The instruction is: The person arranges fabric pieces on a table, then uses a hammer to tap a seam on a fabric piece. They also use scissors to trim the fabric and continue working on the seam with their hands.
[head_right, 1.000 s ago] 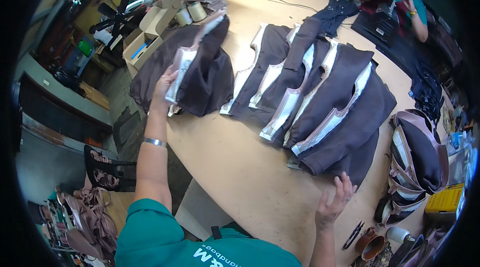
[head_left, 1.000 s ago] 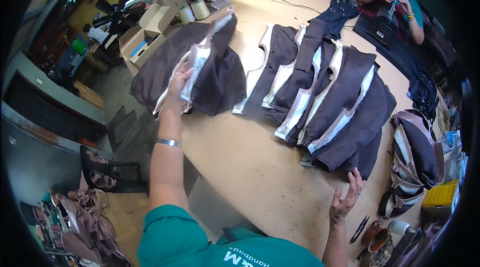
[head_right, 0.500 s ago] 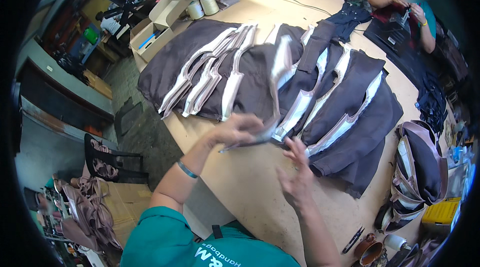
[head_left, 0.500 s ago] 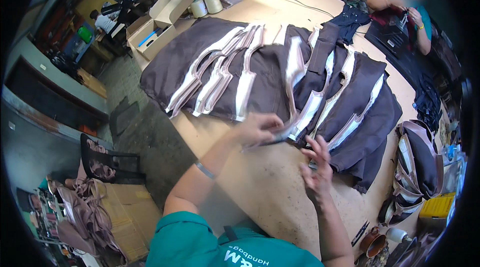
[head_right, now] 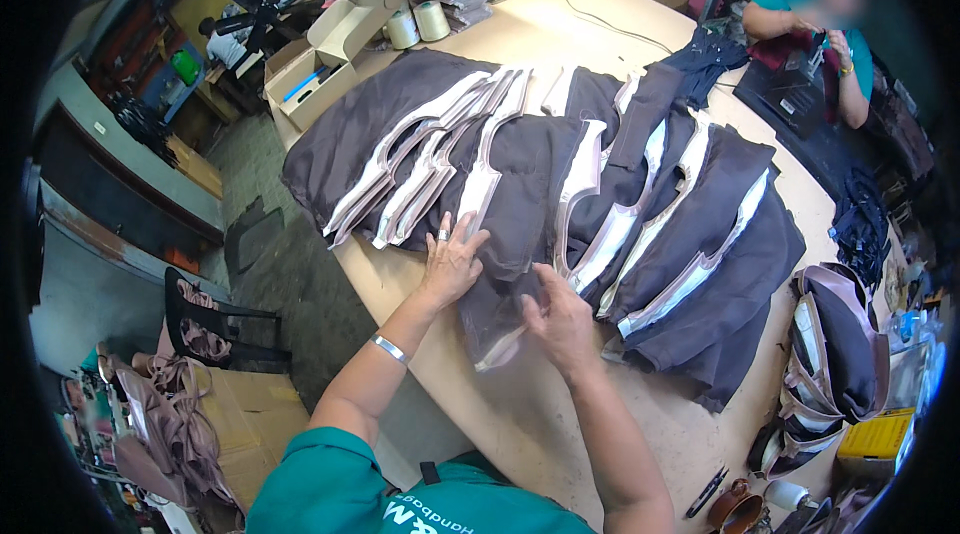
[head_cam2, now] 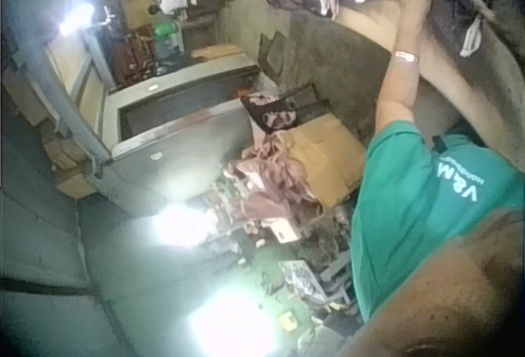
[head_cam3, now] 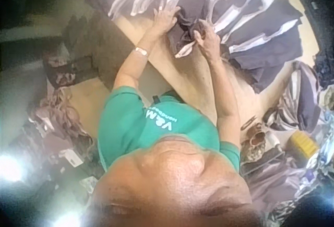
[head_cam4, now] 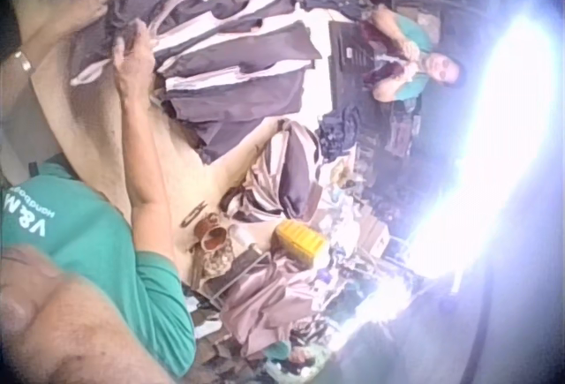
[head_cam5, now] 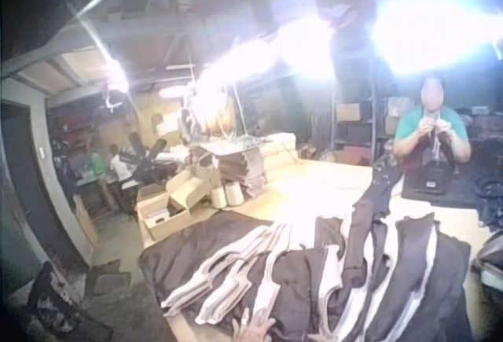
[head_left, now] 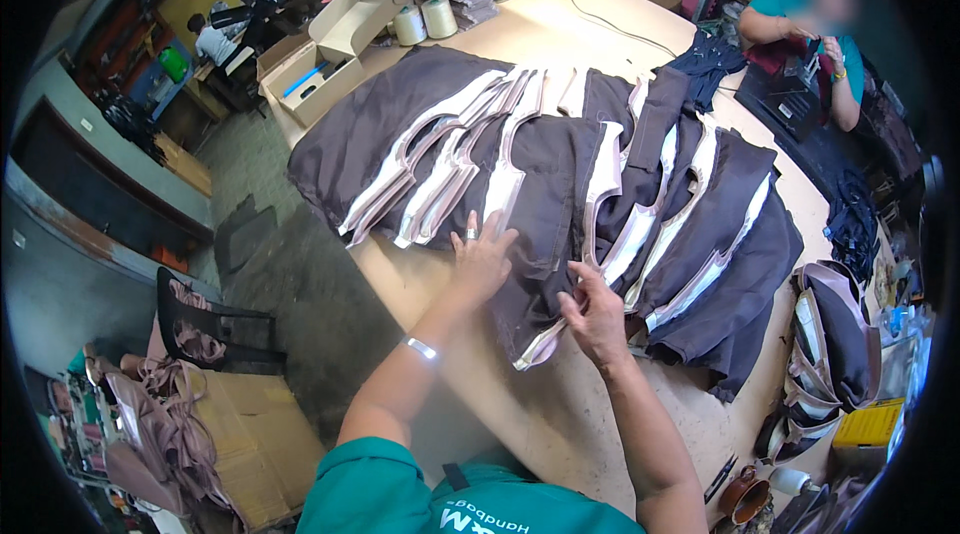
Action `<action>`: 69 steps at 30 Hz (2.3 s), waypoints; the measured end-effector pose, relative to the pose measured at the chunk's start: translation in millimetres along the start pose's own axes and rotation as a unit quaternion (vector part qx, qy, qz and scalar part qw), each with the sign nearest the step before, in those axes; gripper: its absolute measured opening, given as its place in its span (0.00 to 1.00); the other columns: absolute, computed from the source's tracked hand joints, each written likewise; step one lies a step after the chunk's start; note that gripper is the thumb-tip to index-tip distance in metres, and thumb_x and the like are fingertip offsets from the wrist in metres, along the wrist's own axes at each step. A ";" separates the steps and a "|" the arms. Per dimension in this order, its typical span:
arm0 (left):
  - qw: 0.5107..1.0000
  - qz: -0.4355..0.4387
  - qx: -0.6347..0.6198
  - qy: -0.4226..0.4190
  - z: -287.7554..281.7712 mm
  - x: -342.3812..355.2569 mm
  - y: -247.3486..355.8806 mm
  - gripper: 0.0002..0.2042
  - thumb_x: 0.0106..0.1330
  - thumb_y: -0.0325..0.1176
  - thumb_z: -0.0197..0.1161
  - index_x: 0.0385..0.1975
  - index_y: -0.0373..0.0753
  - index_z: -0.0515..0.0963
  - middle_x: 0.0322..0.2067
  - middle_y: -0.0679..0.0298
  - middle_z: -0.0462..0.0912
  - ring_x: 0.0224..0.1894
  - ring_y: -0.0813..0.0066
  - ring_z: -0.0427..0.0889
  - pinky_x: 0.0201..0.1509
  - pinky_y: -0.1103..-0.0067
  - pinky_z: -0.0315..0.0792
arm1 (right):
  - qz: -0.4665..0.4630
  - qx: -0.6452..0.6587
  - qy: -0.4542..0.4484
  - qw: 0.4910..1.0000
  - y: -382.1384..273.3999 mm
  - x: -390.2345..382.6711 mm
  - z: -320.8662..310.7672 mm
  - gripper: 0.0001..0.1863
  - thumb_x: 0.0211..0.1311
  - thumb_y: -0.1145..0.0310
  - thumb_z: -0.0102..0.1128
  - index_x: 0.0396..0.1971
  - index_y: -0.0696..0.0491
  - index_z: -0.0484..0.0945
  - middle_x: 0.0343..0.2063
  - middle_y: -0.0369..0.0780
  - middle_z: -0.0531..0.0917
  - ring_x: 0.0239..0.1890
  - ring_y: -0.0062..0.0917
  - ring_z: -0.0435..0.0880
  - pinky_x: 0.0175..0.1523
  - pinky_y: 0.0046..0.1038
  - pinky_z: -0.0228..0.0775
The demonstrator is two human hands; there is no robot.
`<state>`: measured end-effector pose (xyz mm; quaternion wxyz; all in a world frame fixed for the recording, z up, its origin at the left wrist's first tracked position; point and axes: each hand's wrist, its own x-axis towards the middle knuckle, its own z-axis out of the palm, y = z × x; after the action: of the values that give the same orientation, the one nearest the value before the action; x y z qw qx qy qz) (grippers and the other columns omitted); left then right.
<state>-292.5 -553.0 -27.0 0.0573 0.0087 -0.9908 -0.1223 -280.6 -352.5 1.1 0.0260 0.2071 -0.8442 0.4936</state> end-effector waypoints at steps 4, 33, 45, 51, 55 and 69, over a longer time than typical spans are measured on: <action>0.998 -0.014 0.003 0.054 22.5 20.5 -13.8 0.18 0.52 0.25 0.52 0.45 0.42 0.68 0.55 0.60 0.56 0.59 0.43 0.53 0.50 0.43 0.57 | -0.071 0.158 0.120 0.978 -26.4 5.3 -34.4 0.19 0.43 0.80 0.58 0.40 0.55 0.72 0.17 0.32 0.69 0.16 0.10 0.63 0.21 0.14 0.55; 0.875 0.281 -0.382 0.094 -28.5 -124.8 191.6 0.14 0.51 0.26 0.60 0.38 0.37 0.71 0.36 0.59 0.76 0.36 0.61 0.76 0.39 0.72 0.70 | 0.076 0.075 0.156 0.982 2.2 -207.1 -119.4 0.35 0.44 0.83 0.52 0.57 0.55 0.55 0.47 0.44 0.69 0.29 0.20 0.73 0.30 0.18 0.68; 0.865 0.146 -0.462 -0.132 1.8 -182.2 227.9 0.19 0.54 0.37 0.62 0.41 0.36 0.65 0.34 0.57 0.69 0.34 0.65 0.75 0.37 0.75 0.71 | 0.182 0.382 0.120 0.898 15.0 -240.3 -107.0 0.28 0.52 0.81 0.47 0.56 0.56 0.55 0.39 0.42 0.72 0.35 0.22 0.73 0.41 0.21 0.67; 0.814 0.112 -0.551 -0.145 2.7 -174.1 227.0 0.18 0.54 0.34 0.63 0.39 0.36 0.65 0.34 0.61 0.68 0.36 0.74 0.72 0.40 0.78 0.70 | 0.166 0.360 0.126 0.909 13.1 -228.0 -108.6 0.29 0.49 0.80 0.50 0.55 0.55 0.58 0.38 0.40 0.71 0.37 0.22 0.72 0.41 0.22 0.67; 0.780 0.096 -0.594 -0.173 4.6 -165.6 223.3 0.14 0.54 0.29 0.62 0.37 0.35 0.66 0.31 0.62 0.68 0.35 0.75 0.71 0.40 0.79 0.68 | 0.184 0.347 0.143 0.909 17.2 -225.0 -107.1 0.28 0.49 0.78 0.51 0.55 0.55 0.58 0.37 0.39 0.71 0.37 0.23 0.72 0.44 0.24 0.66; 0.783 0.066 -0.595 -0.168 -19.3 -133.0 222.1 0.12 0.52 0.27 0.62 0.34 0.37 0.67 0.29 0.68 0.69 0.32 0.83 0.67 0.38 0.85 0.65 | 0.226 0.406 0.115 0.878 -9.9 -191.9 -123.8 0.32 0.53 0.72 0.56 0.59 0.52 0.55 0.39 0.40 0.74 0.42 0.22 0.72 0.49 0.24 0.64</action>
<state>-158.8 -338.1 30.8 -0.1080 -0.1133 -0.7131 -0.6834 -121.5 -190.0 24.8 -0.0759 -0.0548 -0.5847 0.8058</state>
